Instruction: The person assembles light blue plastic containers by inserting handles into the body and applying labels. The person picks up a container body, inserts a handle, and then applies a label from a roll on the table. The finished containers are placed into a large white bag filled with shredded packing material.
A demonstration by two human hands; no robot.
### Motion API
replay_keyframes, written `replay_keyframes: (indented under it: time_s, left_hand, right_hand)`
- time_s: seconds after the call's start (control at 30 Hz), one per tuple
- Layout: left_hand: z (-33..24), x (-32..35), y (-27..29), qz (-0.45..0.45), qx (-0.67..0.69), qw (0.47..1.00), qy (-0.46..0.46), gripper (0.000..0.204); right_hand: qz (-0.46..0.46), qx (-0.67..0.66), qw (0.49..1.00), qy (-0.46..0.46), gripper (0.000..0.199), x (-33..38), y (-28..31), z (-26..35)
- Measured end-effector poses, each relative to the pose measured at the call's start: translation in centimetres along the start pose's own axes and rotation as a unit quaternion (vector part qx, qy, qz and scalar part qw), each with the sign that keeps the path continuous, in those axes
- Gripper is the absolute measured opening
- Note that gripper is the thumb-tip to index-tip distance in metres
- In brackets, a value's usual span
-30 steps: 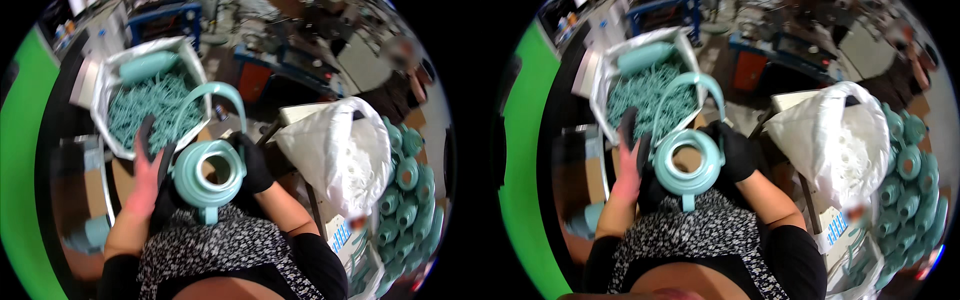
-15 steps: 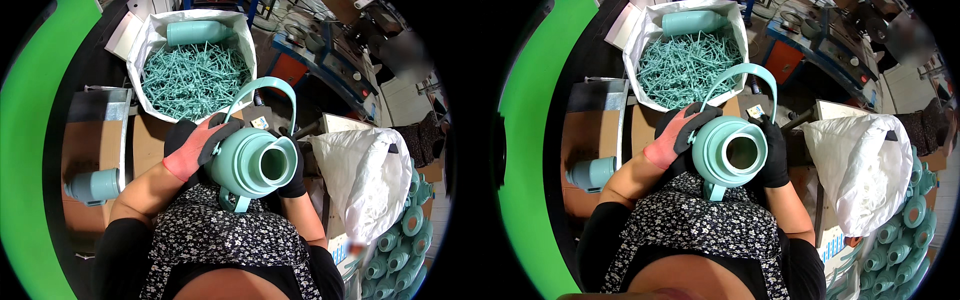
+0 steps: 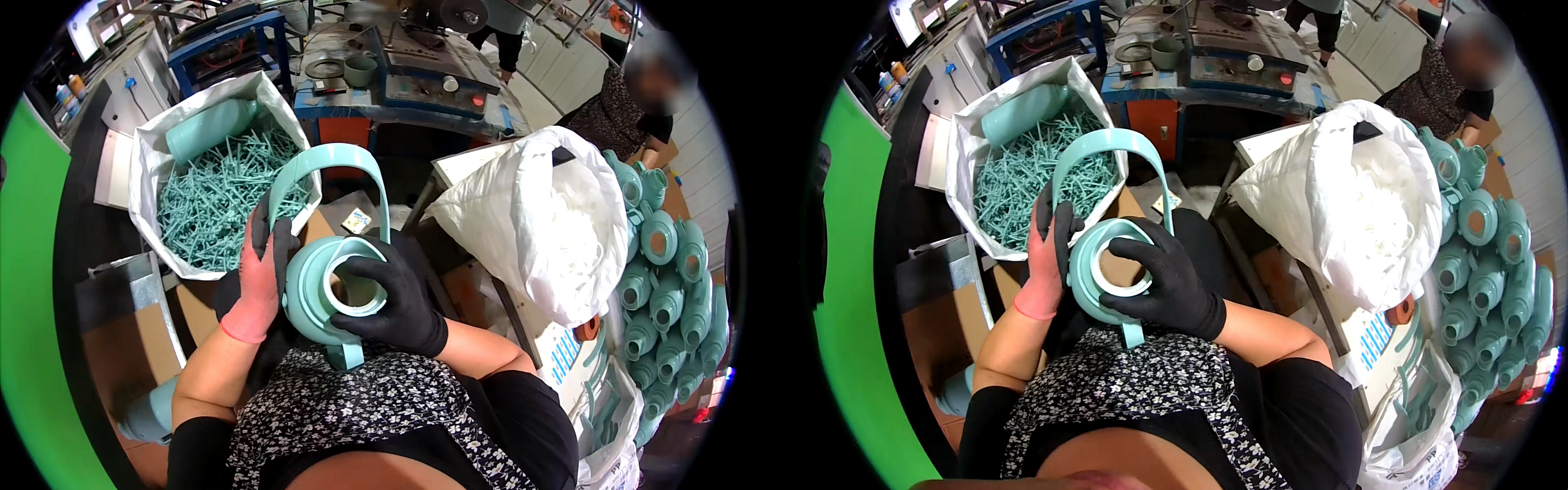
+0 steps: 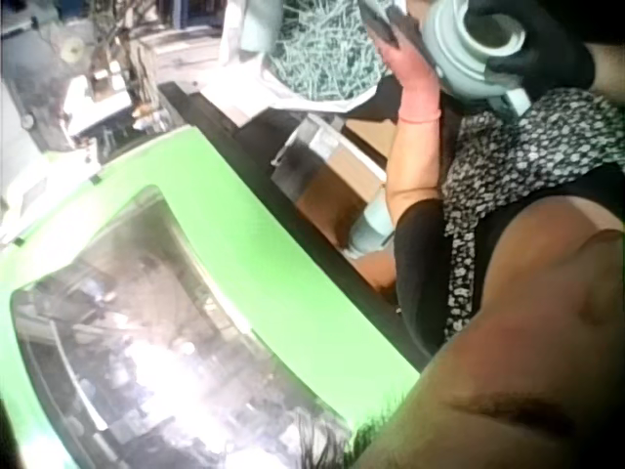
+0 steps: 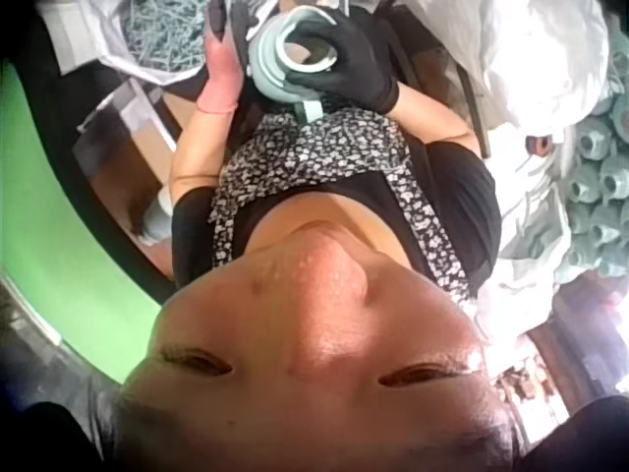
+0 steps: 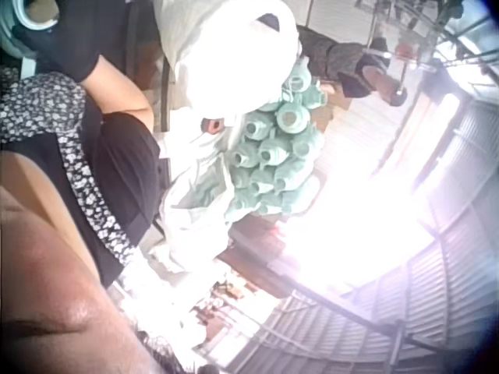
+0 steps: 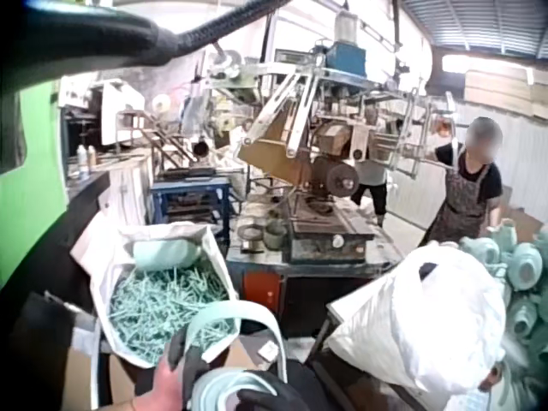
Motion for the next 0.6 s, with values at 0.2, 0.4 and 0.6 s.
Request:
replay_keyframes:
  time_s: [0.2, 0.4, 0.6]
  left_hand:
    - [5.8, -1.6, 4.4, -0.016, -0.074, 0.996, 0.038, 0.065]
    - [11.1, 0.7, 8.7, -0.098, 0.083, 0.963, 0.238, 0.052]
    - [12.1, -1.4, 10.7, 0.032, 0.339, 0.924, 0.172, 0.052]
  right_hand:
    - [-0.01, 0.036, 0.998, 0.045, 0.068, -0.3, -0.1, 1.2]
    - [-0.034, -0.007, 0.996, 0.082, 0.089, 0.2, 2.4, -0.7]
    - [-0.011, 0.072, 0.996, 0.054, 0.084, -1.0, 8.0, -0.1]
Point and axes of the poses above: each hand's wrist, its own x-axis away from the middle knuckle, its own y-axis out of the back of the hand, z = x × y, the point moved 2 cm from there along -x, towards the middle knuckle, and after that the axes turned 4 degrees about x, right-handed, at the moved point
